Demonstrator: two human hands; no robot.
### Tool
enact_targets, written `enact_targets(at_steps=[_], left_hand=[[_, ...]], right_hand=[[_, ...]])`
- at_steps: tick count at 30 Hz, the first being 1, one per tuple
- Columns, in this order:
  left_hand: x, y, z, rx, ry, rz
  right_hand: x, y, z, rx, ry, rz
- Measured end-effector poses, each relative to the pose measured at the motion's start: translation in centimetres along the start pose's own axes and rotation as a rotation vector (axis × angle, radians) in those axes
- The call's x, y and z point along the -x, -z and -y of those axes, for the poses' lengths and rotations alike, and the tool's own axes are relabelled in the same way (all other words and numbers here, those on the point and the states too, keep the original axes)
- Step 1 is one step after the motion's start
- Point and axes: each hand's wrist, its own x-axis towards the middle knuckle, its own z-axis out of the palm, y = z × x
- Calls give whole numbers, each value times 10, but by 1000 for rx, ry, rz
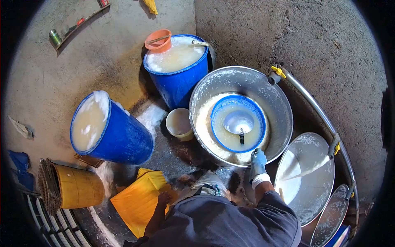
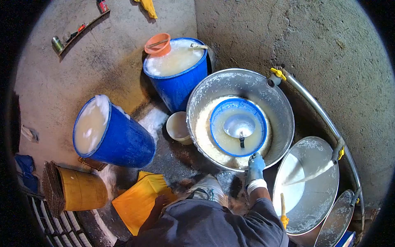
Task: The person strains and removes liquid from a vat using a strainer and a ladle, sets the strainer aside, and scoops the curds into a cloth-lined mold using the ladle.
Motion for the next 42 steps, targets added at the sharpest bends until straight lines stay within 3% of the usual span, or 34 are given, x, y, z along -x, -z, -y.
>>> enact_targets(at_steps=[7, 9, 10, 12, 18, 21, 25, 31, 36, 40, 42], left_hand=[[-12, 11, 9, -133, -102, -16], [-11, 14, 4, 239, 79, 146], [-7, 8, 2, 240, 79, 146], [2, -10, 2, -267, -58, -197], [-8, 12, 3, 6, 43, 59], [-2, 5, 3, -42, 16, -33], [-4, 9, 7, -123, -44, 10], [3, -6, 5, -236, -80, -170], [-11, 11, 5, 50, 57, 35], [-8, 3, 7, -150, -39, -115], [-12, 13, 7, 310, 31, 210]], right_hand=[[0, -2, 0, 6, 10, -34], [1, -1, 0, 1, 4, -25], [1, 0, 1, -5, -1, -17], [1, -1, 0, -3, 0, -17], [1, 0, 0, 10, 2, -9], [0, -1, -1, 7, 7, -8], [-1, -2, -2, 0, 4, 2], [-2, 0, -1, -7, -2, 16], [-2, -4, -3, 2, 11, -16], [-1, -4, -2, 3, 9, -42], [2, 3, 1, 3, 2, -9]])
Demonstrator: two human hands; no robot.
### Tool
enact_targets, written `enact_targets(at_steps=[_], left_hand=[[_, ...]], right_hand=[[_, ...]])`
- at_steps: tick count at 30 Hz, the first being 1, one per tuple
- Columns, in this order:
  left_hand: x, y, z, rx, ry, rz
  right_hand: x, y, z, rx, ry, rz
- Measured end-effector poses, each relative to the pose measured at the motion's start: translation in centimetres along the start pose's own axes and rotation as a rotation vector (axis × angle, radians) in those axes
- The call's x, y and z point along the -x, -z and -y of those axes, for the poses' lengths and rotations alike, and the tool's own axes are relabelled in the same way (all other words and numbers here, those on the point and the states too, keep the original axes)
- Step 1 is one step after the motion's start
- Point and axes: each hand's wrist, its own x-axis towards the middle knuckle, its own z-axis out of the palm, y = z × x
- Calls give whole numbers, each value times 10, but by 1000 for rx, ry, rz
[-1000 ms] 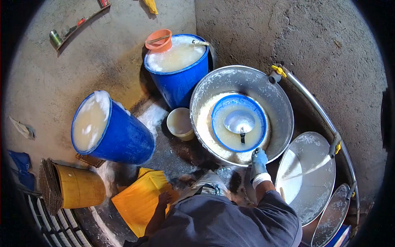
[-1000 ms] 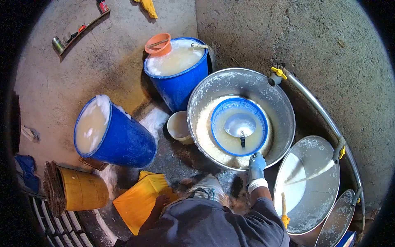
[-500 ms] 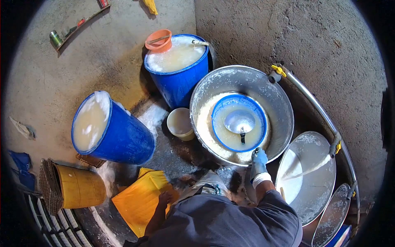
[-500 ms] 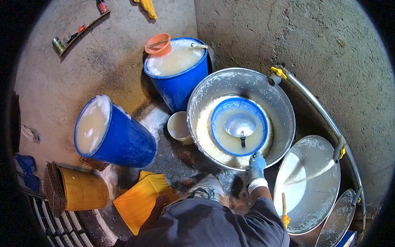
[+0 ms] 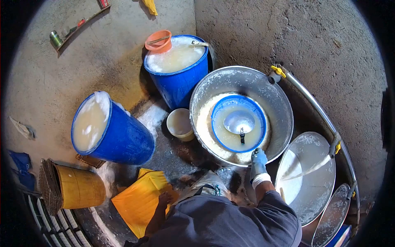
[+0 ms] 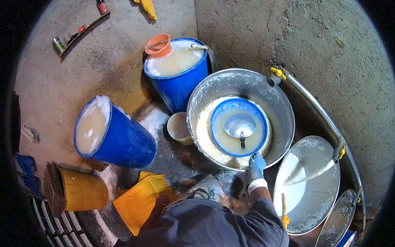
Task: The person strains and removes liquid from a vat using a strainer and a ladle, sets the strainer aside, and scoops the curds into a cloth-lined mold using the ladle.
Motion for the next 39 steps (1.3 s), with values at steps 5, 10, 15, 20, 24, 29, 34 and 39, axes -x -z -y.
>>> enact_targets(at_steps=[5, 10, 15, 20, 24, 29, 34, 39], left_hand=[[7, -16, 4, -243, -44, -287], [8, -15, 3, -262, -80, -254], [4, -8, 1, -205, -45, -219], [11, -23, 2, -398, -79, -330], [12, -25, 0, -460, -31, -355], [14, -27, 2, -417, -36, -356], [8, -19, 3, -410, -33, -331], [5, -14, 7, -403, -66, -335]], right_hand=[[0, -2, -1, 3, 3, -16], [2, -1, -1, -24, 3, -24], [-2, -8, -5, -11, 13, -32], [-2, -8, -4, -13, 10, -38], [-2, -7, -5, -16, 11, -26], [-2, -9, -5, -22, 5, -46], [-1, -6, -4, -22, 5, -29], [-1, -4, -2, -17, -3, -25]])
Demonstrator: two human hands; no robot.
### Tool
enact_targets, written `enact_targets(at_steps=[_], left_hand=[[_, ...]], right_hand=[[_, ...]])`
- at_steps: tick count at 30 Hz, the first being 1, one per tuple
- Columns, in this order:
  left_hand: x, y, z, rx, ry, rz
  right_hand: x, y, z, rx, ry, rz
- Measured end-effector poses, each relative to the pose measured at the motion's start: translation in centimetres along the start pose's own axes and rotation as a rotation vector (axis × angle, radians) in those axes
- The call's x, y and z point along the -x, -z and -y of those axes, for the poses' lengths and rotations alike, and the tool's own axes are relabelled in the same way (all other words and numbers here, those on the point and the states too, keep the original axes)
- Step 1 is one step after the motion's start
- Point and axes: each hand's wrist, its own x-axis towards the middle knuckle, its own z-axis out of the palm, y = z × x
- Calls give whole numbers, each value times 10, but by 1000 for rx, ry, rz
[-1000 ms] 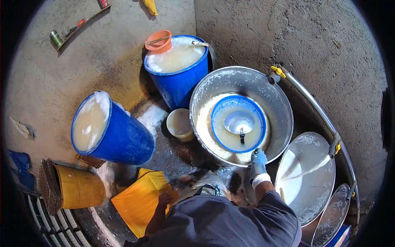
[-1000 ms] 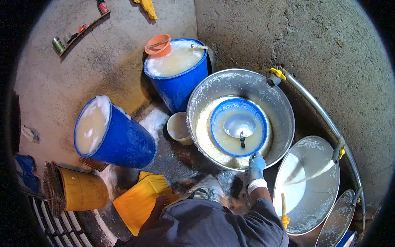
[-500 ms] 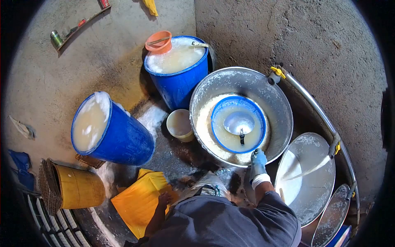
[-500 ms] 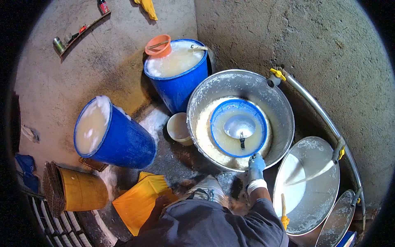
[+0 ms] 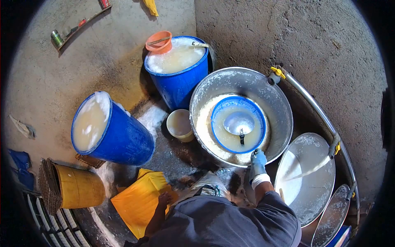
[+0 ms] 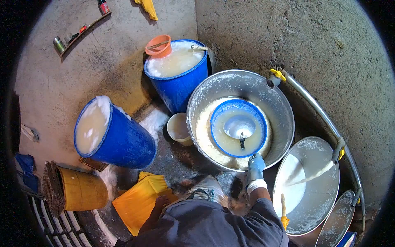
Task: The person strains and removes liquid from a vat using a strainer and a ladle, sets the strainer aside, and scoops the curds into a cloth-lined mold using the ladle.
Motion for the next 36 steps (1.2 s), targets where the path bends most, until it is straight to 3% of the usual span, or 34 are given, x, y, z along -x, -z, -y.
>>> enact_targets(at_steps=[4, 7, 10, 13, 15, 22, 24, 27, 36], left_hand=[[-2, 7, -2, 119, 93, 141], [-9, 6, 2, -13, 2, 75], [-11, 12, 1, -14, -3, 153], [-6, 13, 0, 71, -21, 178], [-10, 17, 0, 268, 99, 248], [-11, 15, 2, 147, 108, 202], [0, 5, 1, -67, -3, 14], [-6, 14, 0, 176, 105, 164], [-2, 4, -2, 39, 74, 84]], right_hand=[[0, 0, 0, -1, 3, -6], [1, 0, -1, 0, 12, -21], [3, 5, 2, 5, 12, -2], [1, 2, 0, 19, 9, 4], [1, 2, 0, 20, 5, 10], [2, 3, 2, 29, 12, 16], [2, 3, 1, 31, 11, 17], [1, 2, 0, 29, 5, 21], [1, 5, 1, 10, 1, 45]])
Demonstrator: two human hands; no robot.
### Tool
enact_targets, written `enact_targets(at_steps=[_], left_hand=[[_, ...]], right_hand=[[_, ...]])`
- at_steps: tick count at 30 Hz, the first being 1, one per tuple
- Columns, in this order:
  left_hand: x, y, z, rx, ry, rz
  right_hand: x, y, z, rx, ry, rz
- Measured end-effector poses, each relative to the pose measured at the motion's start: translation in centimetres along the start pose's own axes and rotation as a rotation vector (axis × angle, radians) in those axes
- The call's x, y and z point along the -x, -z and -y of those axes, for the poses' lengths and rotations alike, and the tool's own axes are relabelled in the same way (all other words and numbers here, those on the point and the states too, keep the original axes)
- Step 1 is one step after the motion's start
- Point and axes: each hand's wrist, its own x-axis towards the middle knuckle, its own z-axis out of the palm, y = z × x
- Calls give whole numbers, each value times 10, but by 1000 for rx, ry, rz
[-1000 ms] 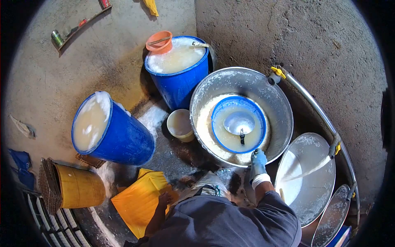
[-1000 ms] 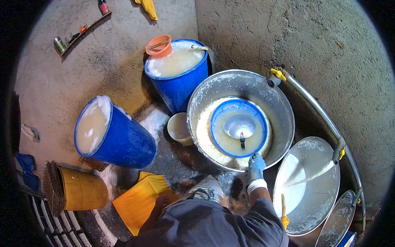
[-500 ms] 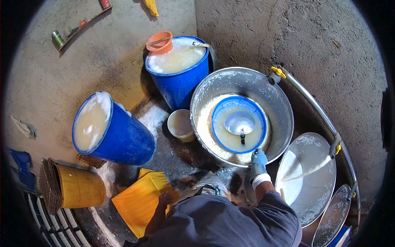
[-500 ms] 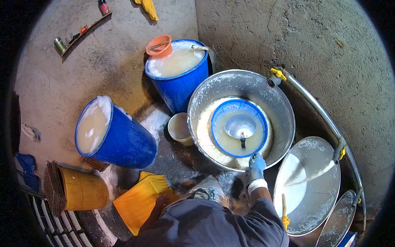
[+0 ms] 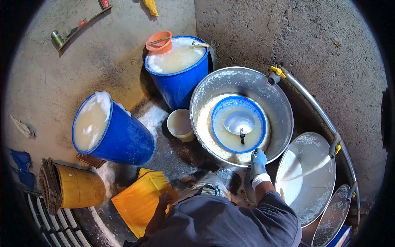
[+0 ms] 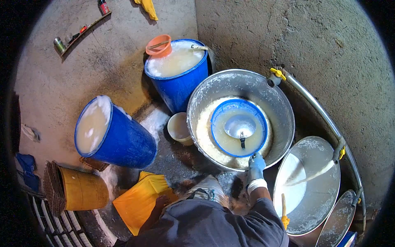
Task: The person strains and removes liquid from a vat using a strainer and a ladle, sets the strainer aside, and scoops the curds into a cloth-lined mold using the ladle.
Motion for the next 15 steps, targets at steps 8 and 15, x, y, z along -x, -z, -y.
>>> enact_targets(at_steps=[8, 15], left_hand=[[4, -6, 1, 106, -54, 59], [6, 0, 1, 35, -63, 33]], right_hand=[[2, 1, 0, -23, 4, 13], [1, -3, -2, -14, 26, -45]])
